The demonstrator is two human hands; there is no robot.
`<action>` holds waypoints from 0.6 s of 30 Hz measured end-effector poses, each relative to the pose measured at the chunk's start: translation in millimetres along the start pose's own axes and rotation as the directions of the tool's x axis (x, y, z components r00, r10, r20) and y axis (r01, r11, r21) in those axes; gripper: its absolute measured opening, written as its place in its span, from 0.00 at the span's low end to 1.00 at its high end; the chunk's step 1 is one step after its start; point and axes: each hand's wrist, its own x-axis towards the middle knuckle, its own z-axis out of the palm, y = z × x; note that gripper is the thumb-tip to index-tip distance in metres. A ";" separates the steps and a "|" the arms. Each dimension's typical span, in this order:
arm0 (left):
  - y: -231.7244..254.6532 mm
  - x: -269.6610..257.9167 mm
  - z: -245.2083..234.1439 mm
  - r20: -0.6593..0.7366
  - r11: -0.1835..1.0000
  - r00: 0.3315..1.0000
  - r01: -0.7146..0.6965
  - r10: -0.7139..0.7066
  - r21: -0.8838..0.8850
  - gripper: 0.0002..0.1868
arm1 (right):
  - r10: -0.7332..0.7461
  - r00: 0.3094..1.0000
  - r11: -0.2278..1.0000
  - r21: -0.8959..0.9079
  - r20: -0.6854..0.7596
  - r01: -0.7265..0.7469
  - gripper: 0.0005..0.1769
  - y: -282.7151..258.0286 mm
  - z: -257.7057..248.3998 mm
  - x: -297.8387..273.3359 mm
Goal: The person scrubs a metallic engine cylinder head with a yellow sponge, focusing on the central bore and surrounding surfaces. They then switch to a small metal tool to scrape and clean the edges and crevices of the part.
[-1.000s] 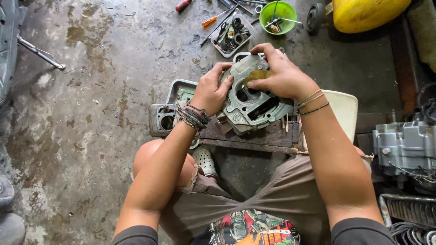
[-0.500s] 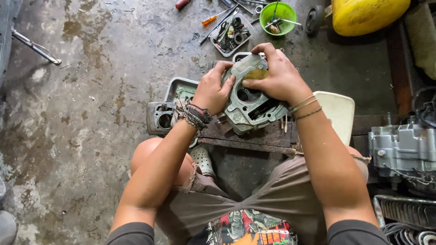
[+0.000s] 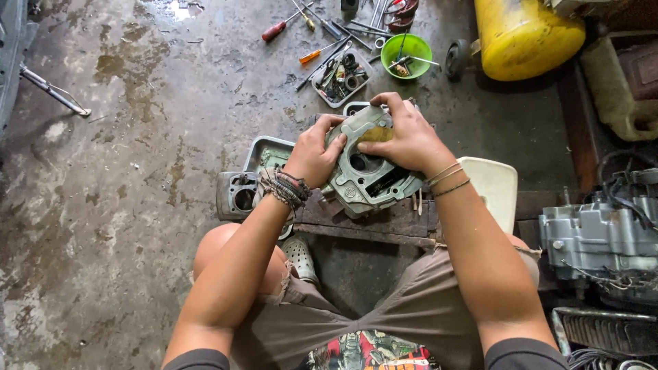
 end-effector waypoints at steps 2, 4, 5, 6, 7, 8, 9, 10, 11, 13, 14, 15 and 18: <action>2.7 0.7 -1.0 -0.002 1.000 1.000 -0.005 0.005 -0.005 0.16 | 0.022 0.999 0.998 0.055 0.042 -0.025 0.45 -0.4 -6.8 -3.5; 2.6 -2.8 0.5 -0.015 1.000 1.000 0.000 -0.001 -0.013 0.15 | 0.037 0.994 0.994 0.103 0.098 -0.047 0.43 1.9 -6.8 -3.2; 1.5 -2.8 1.3 -0.019 1.000 1.000 0.001 -0.001 -0.004 0.16 | 0.036 0.996 0.997 0.065 0.083 -0.041 0.45 4.0 -4.7 -0.2; 0.7 -2.5 2.2 -0.024 1.000 1.000 0.001 -0.001 0.005 0.16 | 0.033 0.997 0.999 0.028 0.068 -0.035 0.47 6.2 -3.0 2.8; 1.7 -3.3 2.5 -0.026 1.000 1.000 0.003 -0.003 0.005 0.16 | 0.031 0.997 0.999 0.027 0.070 -0.033 0.47 0.7 -2.4 2.1; 3.1 -4.1 3.0 -0.027 1.000 1.000 0.006 -0.006 0.020 0.16 | 0.056 0.997 0.998 -0.023 0.060 -0.055 0.48 -4.7 -2.2 1.1; 4.8 -3.1 3.1 -0.026 0.999 1.000 0.003 -0.002 0.037 0.16 | 0.081 0.996 0.994 -0.071 0.041 -0.078 0.50 -10.3 -2.7 0.3; 4.7 -2.3 1.7 -0.026 0.999 1.000 -0.001 0.002 0.039 0.16 | 0.079 0.996 0.995 -0.070 0.037 -0.076 0.50 -8.1 -2.0 1.2; 4.3 -2.6 1.4 -0.022 1.000 1.000 -0.007 0.007 0.017 0.16 | 0.080 0.996 0.995 -0.069 0.046 -0.077 0.49 -5.1 -0.9 1.2; 2.8 -2.1 1.1 -0.020 1.000 1.000 -0.015 0.015 -0.003 0.15 | 0.079 0.996 0.995 -0.068 0.051 -0.075 0.48 -5.3 -3.9 -0.2; 1.7 -1.8 0.9 -0.010 1.000 1.000 -0.008 0.008 -0.010 0.16 | 0.081 0.993 0.996 -0.054 0.081 -0.077 0.49 -8.7 -7.7 -2.0; 0.5 -2.1 0.5 -0.006 1.000 1.000 0.001 -0.001 -0.018 0.16 | 0.081 0.990 0.996 -0.042 0.113 -0.077 0.49 -12.6 -11.5 -3.5; 0.8 -0.8 0.4 0.020 0.999 0.999 0.036 -0.037 0.041 0.16 | 0.107 0.992 0.985 -0.140 0.063 -0.098 0.49 -7.6 -2.3 2.7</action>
